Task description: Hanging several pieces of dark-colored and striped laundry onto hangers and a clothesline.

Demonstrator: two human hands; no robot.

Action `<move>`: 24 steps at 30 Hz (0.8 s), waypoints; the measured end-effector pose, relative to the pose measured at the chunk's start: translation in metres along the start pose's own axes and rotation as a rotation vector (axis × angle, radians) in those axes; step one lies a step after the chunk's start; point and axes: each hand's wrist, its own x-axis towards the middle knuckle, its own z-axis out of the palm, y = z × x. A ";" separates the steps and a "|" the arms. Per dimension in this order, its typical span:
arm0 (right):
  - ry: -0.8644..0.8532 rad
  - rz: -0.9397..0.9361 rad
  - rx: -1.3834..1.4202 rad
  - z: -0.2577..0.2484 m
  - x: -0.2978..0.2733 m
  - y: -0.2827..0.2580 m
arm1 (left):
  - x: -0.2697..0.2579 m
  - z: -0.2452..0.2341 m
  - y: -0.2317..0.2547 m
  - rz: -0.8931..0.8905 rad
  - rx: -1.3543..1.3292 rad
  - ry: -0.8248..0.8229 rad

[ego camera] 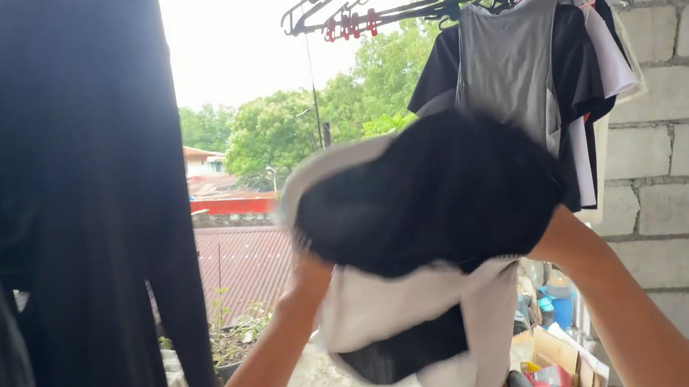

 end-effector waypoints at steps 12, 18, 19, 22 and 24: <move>-0.439 1.195 1.385 -0.059 0.075 -0.062 | 0.048 -0.017 0.032 -0.891 -0.147 -0.443; -0.535 0.968 1.138 -0.007 0.079 -0.011 | 0.069 0.003 0.061 -0.196 0.096 0.168; -0.539 0.969 1.145 -0.003 0.082 -0.012 | 0.056 0.027 0.043 -0.198 0.100 0.160; -0.402 0.840 1.041 0.001 0.086 -0.018 | 0.028 0.074 0.016 -0.371 -0.570 -0.067; -0.359 0.839 0.951 -0.009 0.090 -0.023 | 0.029 0.070 0.031 -0.720 -0.897 -0.590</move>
